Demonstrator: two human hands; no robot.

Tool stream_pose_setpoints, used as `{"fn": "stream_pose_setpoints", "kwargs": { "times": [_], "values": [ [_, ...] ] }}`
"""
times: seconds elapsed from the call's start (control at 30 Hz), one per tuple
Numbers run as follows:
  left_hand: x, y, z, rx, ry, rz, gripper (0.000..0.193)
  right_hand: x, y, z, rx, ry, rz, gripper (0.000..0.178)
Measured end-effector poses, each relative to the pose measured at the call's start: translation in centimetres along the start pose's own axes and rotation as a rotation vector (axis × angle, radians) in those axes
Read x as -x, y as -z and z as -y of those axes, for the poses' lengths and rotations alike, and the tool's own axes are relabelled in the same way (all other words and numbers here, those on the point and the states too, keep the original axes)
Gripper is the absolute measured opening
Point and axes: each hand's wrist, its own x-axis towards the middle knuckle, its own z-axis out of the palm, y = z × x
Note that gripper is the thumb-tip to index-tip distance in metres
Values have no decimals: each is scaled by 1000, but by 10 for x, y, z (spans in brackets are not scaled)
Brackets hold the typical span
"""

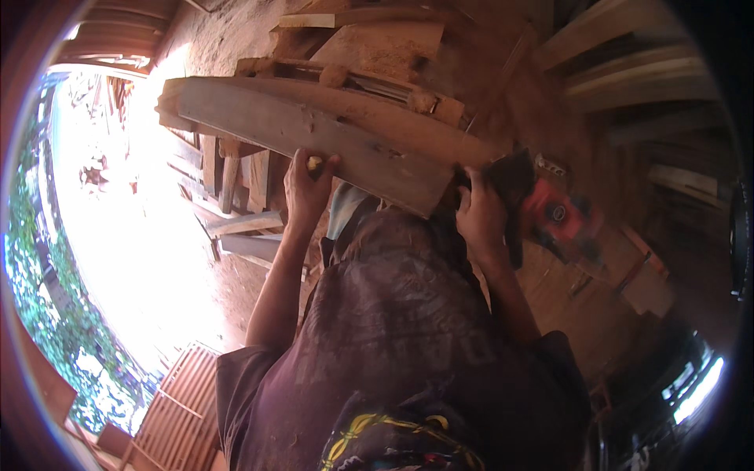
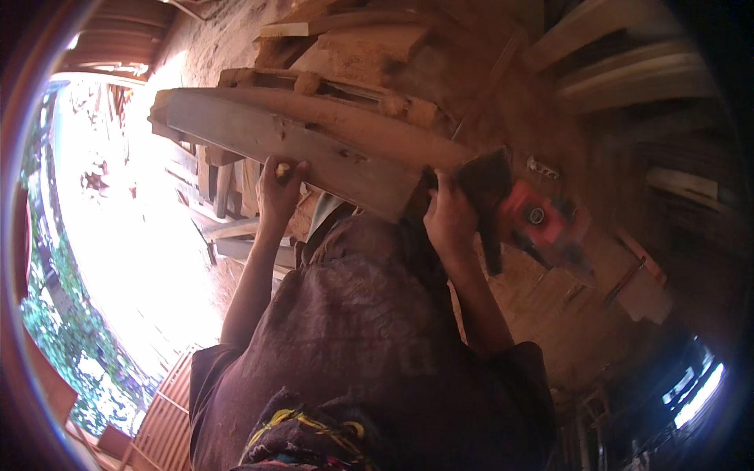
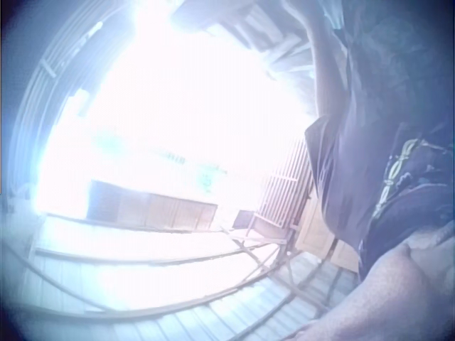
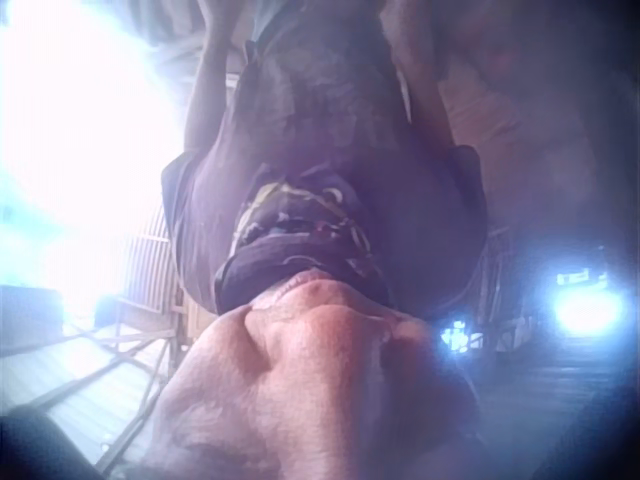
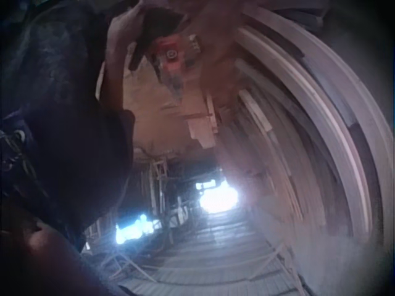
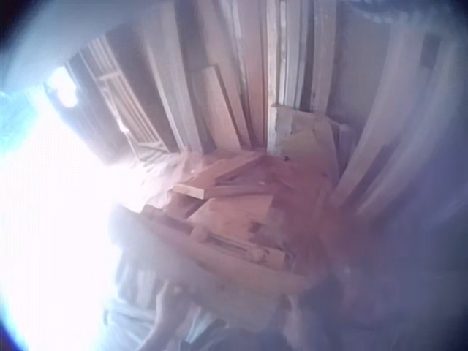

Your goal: The person uses a chisel and mallet to carve a long wooden plank, repeatedly striking the chisel to remove material and shape the wood. The person occasionally repositions the plank and continues carving along its length.

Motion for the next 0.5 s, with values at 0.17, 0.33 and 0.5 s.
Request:
{"fn": "stream_pose_setpoints", "kwargs": {
  "times": [0.17,0.33,0.5],
  "values": [
    [0,15,-49,-125,-110,297,87,21,-13,-2,-42,63,-251,43],
    [0,3,-44,-164,-271,556,104,40,-1,-1,233,-54,-470,47],
    [0,6,-37,-115,-574,663,83,52,-14,-44,245,-114,-492,51]
  ]
}}
